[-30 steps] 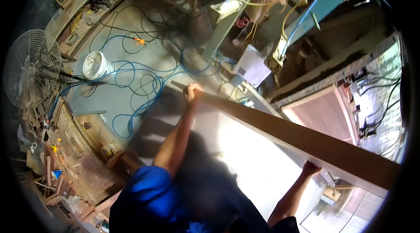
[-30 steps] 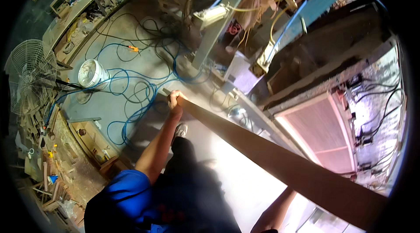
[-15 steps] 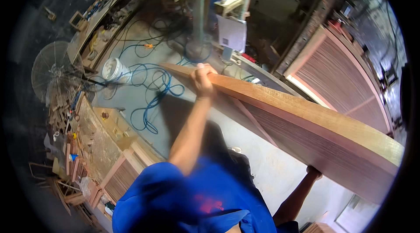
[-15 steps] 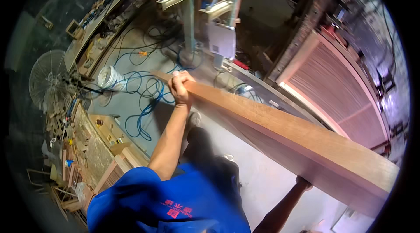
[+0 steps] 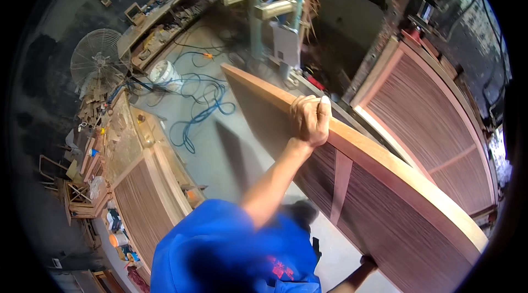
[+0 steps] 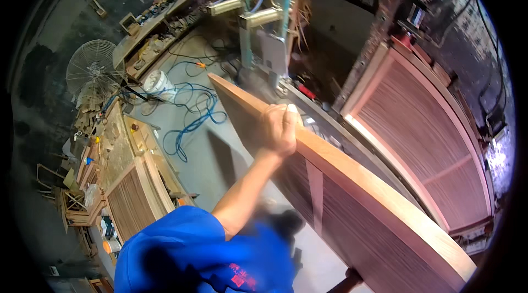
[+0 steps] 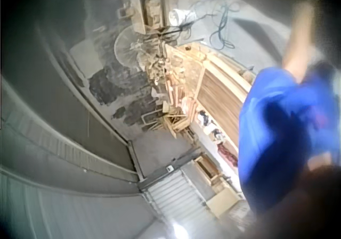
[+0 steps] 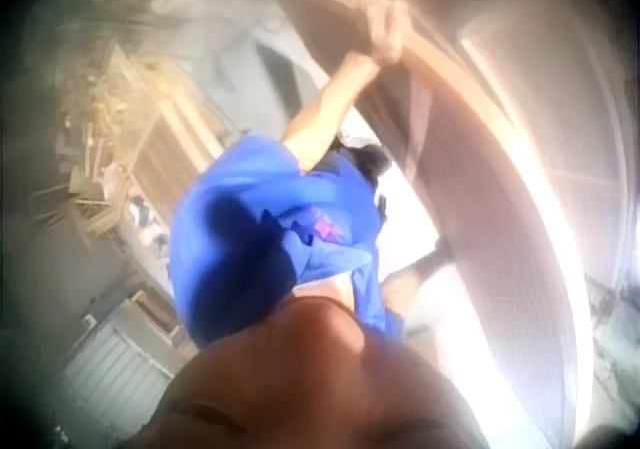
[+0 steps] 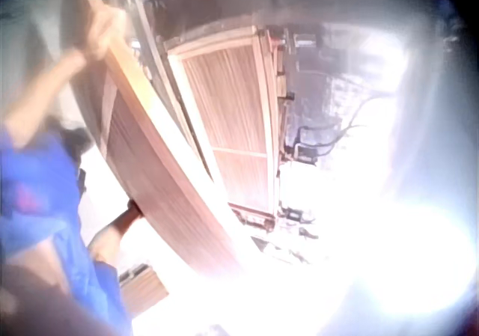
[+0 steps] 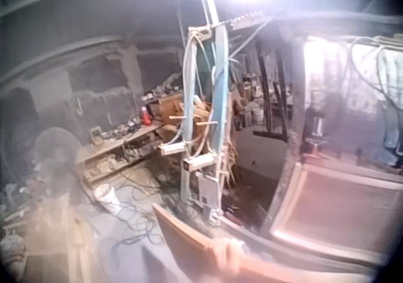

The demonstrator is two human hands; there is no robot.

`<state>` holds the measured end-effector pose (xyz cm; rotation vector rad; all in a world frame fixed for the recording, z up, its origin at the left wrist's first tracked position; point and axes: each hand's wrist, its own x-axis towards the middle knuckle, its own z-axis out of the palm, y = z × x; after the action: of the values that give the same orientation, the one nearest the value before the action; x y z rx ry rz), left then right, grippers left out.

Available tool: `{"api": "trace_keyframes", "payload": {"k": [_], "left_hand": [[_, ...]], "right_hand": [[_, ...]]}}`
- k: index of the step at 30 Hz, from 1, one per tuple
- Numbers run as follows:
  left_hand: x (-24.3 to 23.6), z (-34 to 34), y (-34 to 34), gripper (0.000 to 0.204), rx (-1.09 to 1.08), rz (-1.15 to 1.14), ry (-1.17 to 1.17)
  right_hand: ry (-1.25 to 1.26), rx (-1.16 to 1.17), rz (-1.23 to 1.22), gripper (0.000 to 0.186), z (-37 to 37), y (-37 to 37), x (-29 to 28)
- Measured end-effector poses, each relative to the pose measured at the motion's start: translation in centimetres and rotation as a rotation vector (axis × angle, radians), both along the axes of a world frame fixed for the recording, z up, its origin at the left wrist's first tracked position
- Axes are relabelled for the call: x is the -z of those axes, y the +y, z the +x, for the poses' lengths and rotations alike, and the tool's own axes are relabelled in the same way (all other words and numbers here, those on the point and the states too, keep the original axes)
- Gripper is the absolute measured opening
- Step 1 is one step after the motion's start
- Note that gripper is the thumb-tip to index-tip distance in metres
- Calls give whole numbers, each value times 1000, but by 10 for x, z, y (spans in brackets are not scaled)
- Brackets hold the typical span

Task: The person cleans and smooths a large wooden door panel in a workshop. They first wipe the surface with a cloth, then scrape the edges with a metal tool, and finally use a handheld electric sander to smooth the wood grain.

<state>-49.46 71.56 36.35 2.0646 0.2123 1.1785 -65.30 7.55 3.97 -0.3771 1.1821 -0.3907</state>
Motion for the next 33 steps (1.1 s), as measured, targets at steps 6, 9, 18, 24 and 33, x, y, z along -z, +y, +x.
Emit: {"api": "trace_keyframes", "payload": {"k": [6,9,18,24,33], "left_hand": [[3,18,-145,42,70,53,3],[-10,20,-211,46,74,53,8],[-59,10,-432,55,261,74,271],[-53,49,-575,62,331,228,387],[113,128,-709,62,456,400,988]], "right_hand": [[82,14,-25,73,-42,-98,-11],[92,11,-19,74,-54,-150,-11],[101,-101,70,79,-108,-275,5],[119,-21,114,82,-168,-307,-2],[206,229,177,87,-264,-329,-2]]}}
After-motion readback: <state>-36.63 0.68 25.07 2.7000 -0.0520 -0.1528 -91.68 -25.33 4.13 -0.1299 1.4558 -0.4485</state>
